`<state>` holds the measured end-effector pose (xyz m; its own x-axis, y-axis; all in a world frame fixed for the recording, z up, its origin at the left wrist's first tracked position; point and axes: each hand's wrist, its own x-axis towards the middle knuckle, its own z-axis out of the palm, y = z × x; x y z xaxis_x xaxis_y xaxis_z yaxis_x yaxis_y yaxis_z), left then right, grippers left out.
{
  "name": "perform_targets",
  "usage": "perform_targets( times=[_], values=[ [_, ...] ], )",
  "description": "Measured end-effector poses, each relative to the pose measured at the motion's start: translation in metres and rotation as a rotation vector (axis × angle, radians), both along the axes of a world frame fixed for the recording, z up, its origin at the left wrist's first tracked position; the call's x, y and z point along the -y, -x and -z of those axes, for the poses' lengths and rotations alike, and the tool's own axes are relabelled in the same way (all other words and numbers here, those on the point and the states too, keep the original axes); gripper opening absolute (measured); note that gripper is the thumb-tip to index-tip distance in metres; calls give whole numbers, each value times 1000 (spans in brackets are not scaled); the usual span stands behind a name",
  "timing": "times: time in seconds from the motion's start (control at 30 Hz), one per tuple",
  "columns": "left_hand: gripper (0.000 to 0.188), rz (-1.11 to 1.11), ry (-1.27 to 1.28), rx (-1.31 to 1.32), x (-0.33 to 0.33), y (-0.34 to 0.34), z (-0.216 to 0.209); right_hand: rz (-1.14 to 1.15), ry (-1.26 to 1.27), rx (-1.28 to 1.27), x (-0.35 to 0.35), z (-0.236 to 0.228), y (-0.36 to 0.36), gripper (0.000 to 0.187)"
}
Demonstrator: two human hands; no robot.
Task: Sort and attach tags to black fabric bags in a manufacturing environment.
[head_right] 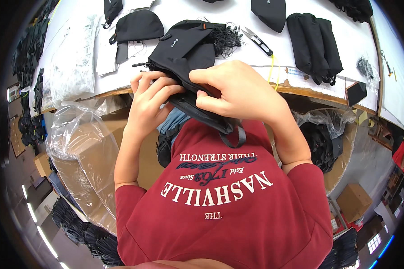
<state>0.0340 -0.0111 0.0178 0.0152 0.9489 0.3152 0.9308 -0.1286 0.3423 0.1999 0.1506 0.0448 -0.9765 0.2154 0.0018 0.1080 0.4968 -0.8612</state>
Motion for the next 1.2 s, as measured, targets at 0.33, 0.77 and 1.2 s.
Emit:
perform_targets(
  times=[0.33, 0.77, 1.2],
  values=[
    [31, -17, 129, -4, 4, -1, 7, 26, -121, -5, 20, 12, 4, 22],
    [31, -44, -86, -162, 7, -6, 25, 66, -378, -62, 28, 32, 3, 15],
    [33, -76, -82, 11, 6, -6, 19, 231, -286, -198, 39, 43, 4, 8]
  ],
)
